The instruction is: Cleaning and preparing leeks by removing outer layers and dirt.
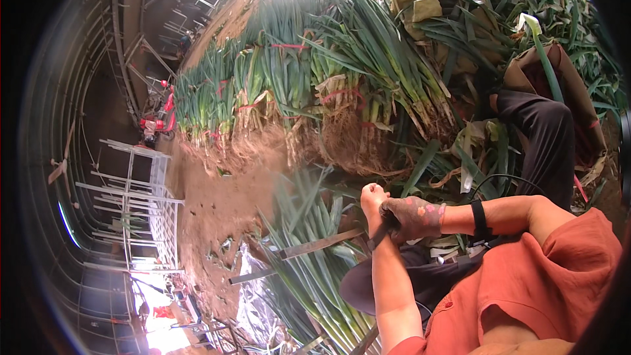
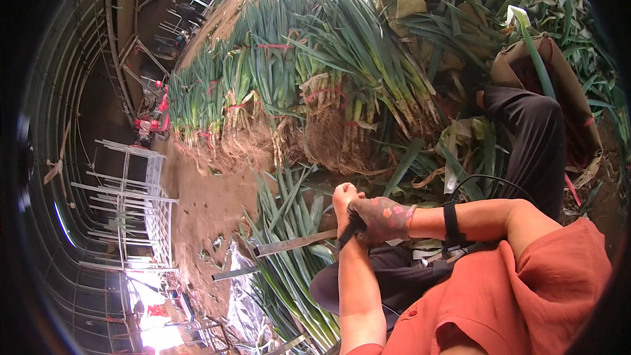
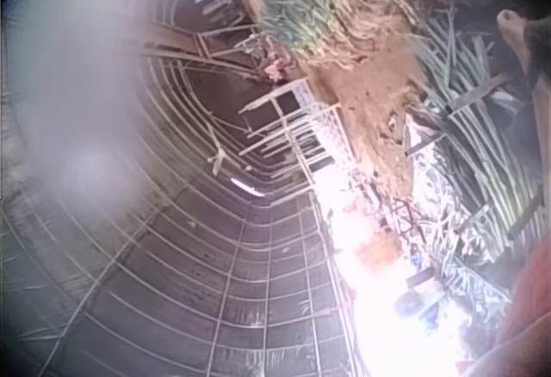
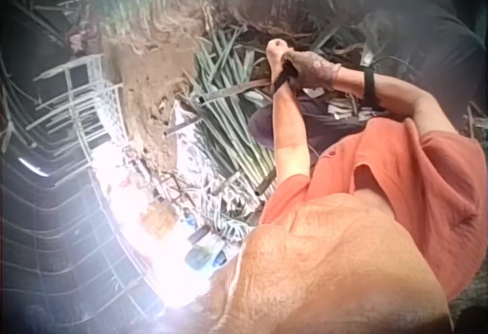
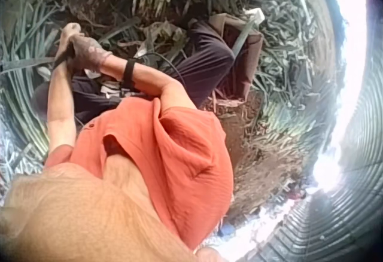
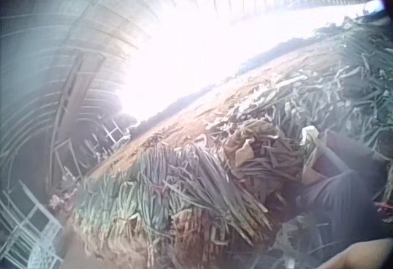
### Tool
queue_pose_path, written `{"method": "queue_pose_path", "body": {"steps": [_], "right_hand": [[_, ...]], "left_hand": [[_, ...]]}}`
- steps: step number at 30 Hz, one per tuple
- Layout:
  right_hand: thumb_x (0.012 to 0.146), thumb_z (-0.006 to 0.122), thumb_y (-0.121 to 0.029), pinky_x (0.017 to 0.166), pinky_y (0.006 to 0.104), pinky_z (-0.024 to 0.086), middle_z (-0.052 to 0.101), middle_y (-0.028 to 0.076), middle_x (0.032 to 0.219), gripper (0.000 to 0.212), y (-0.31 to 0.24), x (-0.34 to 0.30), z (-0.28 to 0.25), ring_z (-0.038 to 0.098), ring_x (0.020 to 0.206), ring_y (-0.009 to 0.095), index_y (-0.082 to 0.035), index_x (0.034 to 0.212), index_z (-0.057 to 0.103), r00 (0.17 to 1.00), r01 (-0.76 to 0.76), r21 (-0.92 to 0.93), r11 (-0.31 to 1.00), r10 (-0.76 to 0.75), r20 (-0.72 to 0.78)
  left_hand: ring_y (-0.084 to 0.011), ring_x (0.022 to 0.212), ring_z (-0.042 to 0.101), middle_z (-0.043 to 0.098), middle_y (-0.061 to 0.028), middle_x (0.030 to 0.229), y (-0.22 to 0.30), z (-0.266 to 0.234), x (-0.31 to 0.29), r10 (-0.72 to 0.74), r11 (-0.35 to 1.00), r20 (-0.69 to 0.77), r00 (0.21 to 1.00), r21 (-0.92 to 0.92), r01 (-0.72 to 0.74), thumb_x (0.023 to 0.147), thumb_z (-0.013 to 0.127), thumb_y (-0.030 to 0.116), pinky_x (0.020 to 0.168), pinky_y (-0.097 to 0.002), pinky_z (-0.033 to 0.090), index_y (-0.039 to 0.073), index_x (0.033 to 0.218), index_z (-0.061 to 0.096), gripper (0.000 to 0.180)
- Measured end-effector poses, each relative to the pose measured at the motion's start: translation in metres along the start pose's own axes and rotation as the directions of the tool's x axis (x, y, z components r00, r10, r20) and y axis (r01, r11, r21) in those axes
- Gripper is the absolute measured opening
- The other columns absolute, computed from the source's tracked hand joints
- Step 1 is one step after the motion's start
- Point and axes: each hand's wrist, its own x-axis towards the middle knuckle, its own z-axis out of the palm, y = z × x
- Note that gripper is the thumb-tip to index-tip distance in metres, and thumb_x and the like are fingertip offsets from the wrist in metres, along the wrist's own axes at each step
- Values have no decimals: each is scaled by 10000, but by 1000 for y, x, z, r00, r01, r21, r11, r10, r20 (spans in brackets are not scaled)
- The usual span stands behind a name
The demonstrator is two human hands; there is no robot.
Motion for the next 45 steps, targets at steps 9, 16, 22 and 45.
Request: {"method": "queue_pose_path", "body": {"steps": [9,16,22,45], "right_hand": [[680,726,-267,705,411,499,624,203,845,465,0,-2,-1,631,829,364,6,989,511,998,-4,45,999,7,-59],[676,736,-241,732,385,501,632,198,919,486,11,2,6,635,892,331,6,1036,522,992,123,209,970,-122,-18],[683,742,-267,753,357,496,630,197,939,502,10,-8,-8,635,905,309,17,1026,509,998,65,311,948,-59,-29],[727,692,-266,836,368,495,640,172,1044,512,130,32,-32,622,975,285,-8,1147,554,984,-158,303,940,175,-31]], "left_hand": [[-257,764,644,651,-122,814,-8,-4,3,36,877,32,999,-481,-16,878,562,121,718,-365,535,16,908,597,115],[-184,698,652,673,-87,792,-2,-31,19,-79,-125,70,994,-990,59,875,573,113,649,-282,568,7,830,620,124],[-186,714,652,670,-88,854,-5,-18,15,64,-107,217,974,-969,223,911,551,198,654,-289,559,40,938,609,171],[-152,810,650,683,-52,926,64,-70,-13,47,552,264,963,-810,196,929,522,148,708,-299,554,63,1002,622,150]]}}
